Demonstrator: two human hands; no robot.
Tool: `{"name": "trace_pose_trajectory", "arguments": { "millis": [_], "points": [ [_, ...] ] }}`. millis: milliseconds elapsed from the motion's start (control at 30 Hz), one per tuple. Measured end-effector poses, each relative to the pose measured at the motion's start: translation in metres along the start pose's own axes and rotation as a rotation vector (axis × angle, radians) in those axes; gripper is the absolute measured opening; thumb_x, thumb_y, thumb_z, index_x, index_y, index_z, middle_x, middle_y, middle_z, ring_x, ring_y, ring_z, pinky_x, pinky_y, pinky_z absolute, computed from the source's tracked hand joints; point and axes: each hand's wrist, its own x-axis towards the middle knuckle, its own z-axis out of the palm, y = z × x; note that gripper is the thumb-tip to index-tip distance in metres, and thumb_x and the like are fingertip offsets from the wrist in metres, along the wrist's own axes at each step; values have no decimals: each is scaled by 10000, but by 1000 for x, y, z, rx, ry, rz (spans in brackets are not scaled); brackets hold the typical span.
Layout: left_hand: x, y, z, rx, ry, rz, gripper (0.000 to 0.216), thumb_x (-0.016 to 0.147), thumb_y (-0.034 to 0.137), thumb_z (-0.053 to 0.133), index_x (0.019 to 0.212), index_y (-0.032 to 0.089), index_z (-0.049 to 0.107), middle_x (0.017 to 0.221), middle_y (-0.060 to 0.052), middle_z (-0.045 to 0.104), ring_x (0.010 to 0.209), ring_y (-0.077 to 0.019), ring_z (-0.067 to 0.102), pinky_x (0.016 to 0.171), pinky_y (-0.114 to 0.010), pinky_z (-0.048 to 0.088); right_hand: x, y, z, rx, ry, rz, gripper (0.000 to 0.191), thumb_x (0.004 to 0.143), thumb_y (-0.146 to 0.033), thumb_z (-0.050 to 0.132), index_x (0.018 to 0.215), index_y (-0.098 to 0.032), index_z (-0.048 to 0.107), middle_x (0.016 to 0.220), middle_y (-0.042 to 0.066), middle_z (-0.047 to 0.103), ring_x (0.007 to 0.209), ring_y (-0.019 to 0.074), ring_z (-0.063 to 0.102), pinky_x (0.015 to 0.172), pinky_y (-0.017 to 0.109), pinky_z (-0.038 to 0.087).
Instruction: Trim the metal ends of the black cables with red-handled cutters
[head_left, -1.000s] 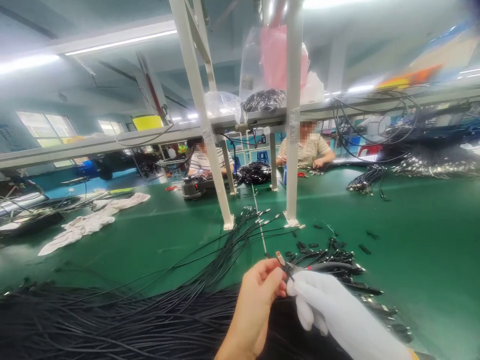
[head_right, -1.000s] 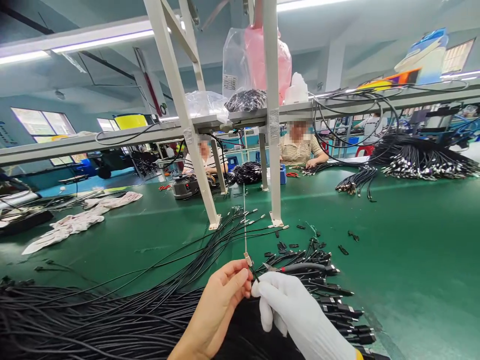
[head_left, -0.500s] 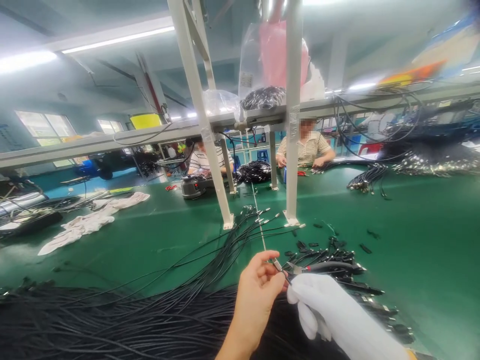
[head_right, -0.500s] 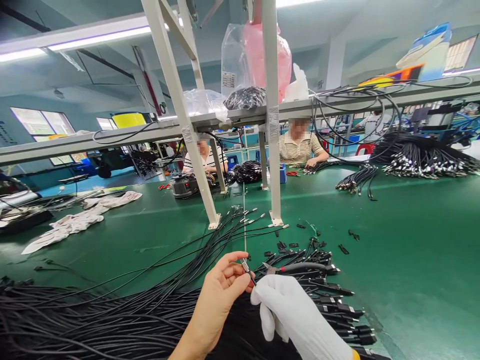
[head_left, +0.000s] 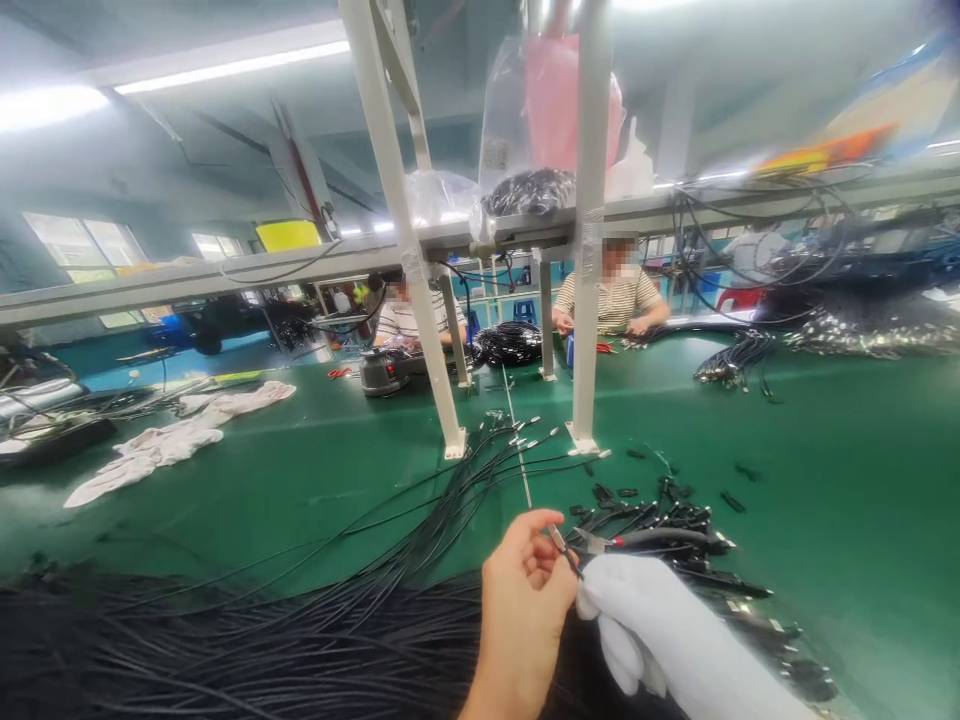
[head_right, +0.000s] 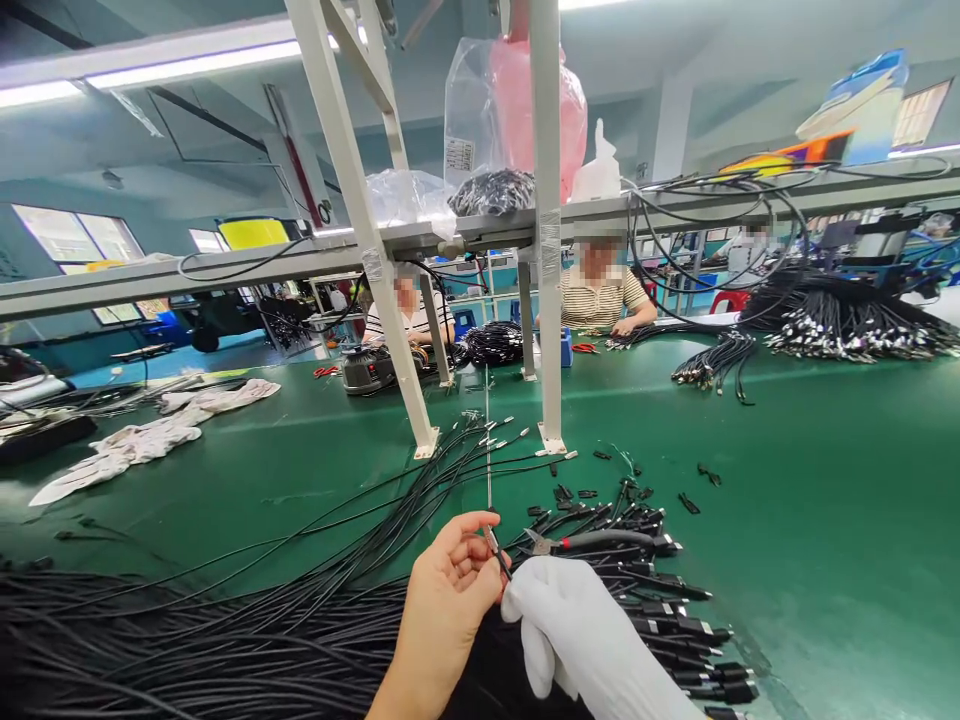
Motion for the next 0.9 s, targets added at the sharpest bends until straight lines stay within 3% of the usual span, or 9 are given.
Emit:
{"name": "trace_pose_trajectory", "arguments": {
  "millis": [133, 433, 600, 733, 800, 900],
  "points": [
    [0, 0, 0, -2, -8, -17, 390, 627, 163, 644, 1014, 115, 658, 687, 15, 596, 626, -120, 553, 583, -236, 466, 8, 13, -3, -2, -51, 2, 368, 789, -568, 481, 711, -222, 578, 393, -15, 499, 342, 101, 302, 405, 270, 193],
    [-1, 1, -8, -24, -79, -12, 486, 661, 138, 668, 1146, 109, 667, 798, -13, 639, 694, -123, 596, 669, -248, 497, 13, 16, 0, 18, -28, 18, 410, 816, -599, 460, 815, -221, 618, 431, -6, 546, 319, 98, 285, 384, 273, 168],
    [-2, 2, -6, 45, -90, -5, 458, 665, 100, 641, 1121, 110, 680, 769, -5, 638, 689, -119, 586, 677, -242, 504, 12, 23, 0, 11, 3, -25, 440, 906, -575, 436, 767, -205, 629, 430, -30, 512, 360, 101, 369, 438, 265, 324],
    [0, -5, -5, 118, -91, 48, 424, 668, 94, 616, 1085, 117, 688, 733, 1, 632, 664, -122, 588, 651, -238, 496, 15, 33, -2, -4, 58, -61, 340, 946, -494, 526, 982, -177, 644, 856, 10, 663, 678, 117, 603, 670, 299, 525],
    [1, -12, -3, 176, -57, 113, 417, 656, 69, 596, 1055, 132, 698, 704, 11, 619, 649, -121, 581, 640, -232, 487, 16, 38, -4, -10, 89, -71, 308, 947, -445, 551, 1105, -194, 631, 1090, 52, 651, 881, 156, 631, 786, 352, 547],
    [1, -22, 1, 258, 9, 213, 432, 633, 24, 561, 1017, 157, 708, 670, 30, 591, 615, -110, 556, 610, -217, 465, 15, 43, -8, -12, 118, -87, 307, 945, -413, 560, 1179, -224, 620, 1244, 70, 604, 1027, 203, 611, 875, 395, 536]
  ]
}}
